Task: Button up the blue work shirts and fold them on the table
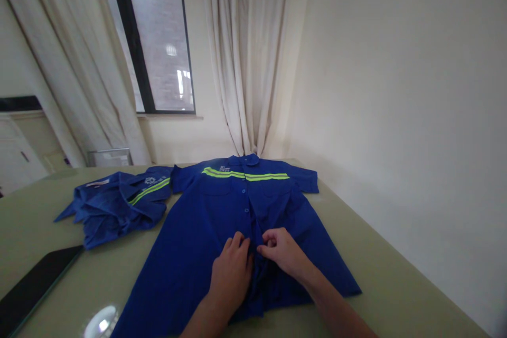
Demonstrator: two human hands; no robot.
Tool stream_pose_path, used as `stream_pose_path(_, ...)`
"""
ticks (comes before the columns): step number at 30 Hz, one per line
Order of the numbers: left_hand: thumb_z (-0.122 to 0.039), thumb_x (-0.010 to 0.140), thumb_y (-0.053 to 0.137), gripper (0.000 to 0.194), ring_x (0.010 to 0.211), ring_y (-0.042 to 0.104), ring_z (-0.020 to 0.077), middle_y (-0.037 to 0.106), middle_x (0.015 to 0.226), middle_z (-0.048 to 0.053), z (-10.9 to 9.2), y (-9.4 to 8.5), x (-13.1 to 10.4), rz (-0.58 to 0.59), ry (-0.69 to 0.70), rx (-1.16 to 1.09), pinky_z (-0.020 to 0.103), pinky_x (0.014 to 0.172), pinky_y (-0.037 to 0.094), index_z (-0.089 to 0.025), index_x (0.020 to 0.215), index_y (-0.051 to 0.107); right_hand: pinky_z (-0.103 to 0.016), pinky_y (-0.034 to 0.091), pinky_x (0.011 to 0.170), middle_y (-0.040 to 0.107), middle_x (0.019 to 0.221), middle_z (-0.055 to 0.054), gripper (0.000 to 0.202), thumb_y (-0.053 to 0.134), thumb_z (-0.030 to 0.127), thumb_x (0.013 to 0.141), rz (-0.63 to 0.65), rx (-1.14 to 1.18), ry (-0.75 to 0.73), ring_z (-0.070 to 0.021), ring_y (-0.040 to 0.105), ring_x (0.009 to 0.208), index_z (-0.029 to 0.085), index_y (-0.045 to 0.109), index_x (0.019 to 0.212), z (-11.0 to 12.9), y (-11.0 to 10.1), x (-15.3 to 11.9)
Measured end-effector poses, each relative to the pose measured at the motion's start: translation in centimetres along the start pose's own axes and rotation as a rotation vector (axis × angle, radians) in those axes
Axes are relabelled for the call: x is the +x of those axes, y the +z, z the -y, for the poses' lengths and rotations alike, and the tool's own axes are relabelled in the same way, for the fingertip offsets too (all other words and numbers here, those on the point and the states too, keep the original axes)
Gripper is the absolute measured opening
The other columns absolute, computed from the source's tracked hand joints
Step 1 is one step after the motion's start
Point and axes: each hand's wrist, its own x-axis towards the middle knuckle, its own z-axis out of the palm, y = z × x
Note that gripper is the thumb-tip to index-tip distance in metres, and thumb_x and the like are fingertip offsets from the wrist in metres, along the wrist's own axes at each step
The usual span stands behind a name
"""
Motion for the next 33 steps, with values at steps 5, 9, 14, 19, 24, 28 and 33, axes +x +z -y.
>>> stream_pose_path(5, -0.018, 0.096, 0.05, 0.015, 0.093, 0.068, 0.0203, 0.067, 0.109, 0.003, 0.5, -0.8, 0.2, 0.081, -0.118, -0.099, 0.03, 0.075, 0.046, -0.023, 0.104, 0.062, -0.023, 0.029, 0.054, 0.053, 0.057, 0.005, 0.018, 0.07, 0.025, 0.077, -0.026, -0.05, -0.027, -0.0114, 0.048, 0.057, 0.018, 0.057, 0.066, 1.1, 0.6, -0.9)
stream_pose_path(9, -0.016, 0.094, 0.054, 0.011, 0.09, 0.067, 0.018, 0.068, 0.098, 0.0, 1.4, -0.5, 0.6, 0.049, -0.115, -0.206, 0.028, 0.075, 0.042, -0.023, 0.095, 0.062, -0.024, 0.033, 0.059, 0.06, 0.061, 0.003, 0.012, 0.07, 0.021, 0.077, -0.093, -0.16, -0.027, -0.0132, 0.054, 0.06, 0.018, 0.061, 0.071, 1.2, 1.7, -1.2)
stream_pose_path(14, -0.016, 0.099, 0.047, 0.018, 0.087, 0.067, 0.0141, 0.066, 0.099, -0.002, 1.4, 0.0, 0.3, -0.061, 0.024, -0.288, 0.024, 0.075, 0.042, -0.026, 0.096, 0.061, -0.025, 0.035, 0.062, 0.066, 0.065, 0.0, 0.005, 0.068, 0.019, 0.078, -0.147, -0.231, -0.023, -0.0162, 0.059, 0.064, 0.019, 0.065, 0.074, 1.0, 2.1, -1.2)
stream_pose_path(19, -0.015, 0.102, 0.044, 0.021, 0.086, 0.069, 0.0151, 0.068, 0.098, 0.0, 1.3, 0.0, 0.3, -0.112, 0.121, -0.157, 0.023, 0.073, 0.045, -0.025, 0.097, 0.063, -0.025, 0.037, 0.06, 0.067, 0.064, -0.001, 0.015, 0.062, 0.021, 0.083, -0.189, -0.21, -0.048, -0.0174, 0.063, 0.063, 0.021, 0.061, 0.068, 1.3, 2.0, -1.3)
stream_pose_path(24, -0.016, 0.103, 0.045, 0.022, 0.083, 0.069, 0.0167, 0.069, 0.092, 0.0, 1.6, 0.6, 0.4, -0.156, 0.186, -0.048, 0.025, 0.068, 0.047, -0.024, 0.094, 0.064, -0.024, 0.039, 0.06, 0.067, 0.065, 0.0, 0.017, 0.061, 0.025, 0.088, -0.196, -0.128, -0.091, -0.0167, 0.063, 0.063, 0.021, 0.059, 0.071, 1.2, 2.1, -1.2)
stream_pose_path(28, -0.016, 0.102, 0.046, 0.021, 0.088, 0.068, 0.0175, 0.069, 0.093, 0.0, 1.6, 1.0, 0.4, -0.223, 0.197, -0.083, 0.026, 0.075, 0.05, -0.024, 0.093, 0.064, -0.024, 0.036, 0.058, 0.062, 0.062, 0.002, 0.019, 0.062, 0.027, 0.088, -0.214, -0.166, -0.11, -0.015, 0.058, 0.059, 0.021, 0.055, 0.071, 0.9, 2.0, -1.2)
stream_pose_path(33, -0.018, 0.102, 0.049, 0.018, 0.088, 0.067, 0.0193, 0.068, 0.092, 0.001, 1.5, 1.0, 0.7, -0.237, 0.192, -0.118, 0.03, 0.076, 0.052, -0.023, 0.093, 0.064, -0.024, 0.037, 0.058, 0.063, 0.064, 0.001, 0.022, 0.064, 0.031, 0.088, -0.246, -0.163, -0.11, -0.0154, 0.058, 0.061, 0.02, 0.057, 0.07, 0.6, 1.8, -0.8)
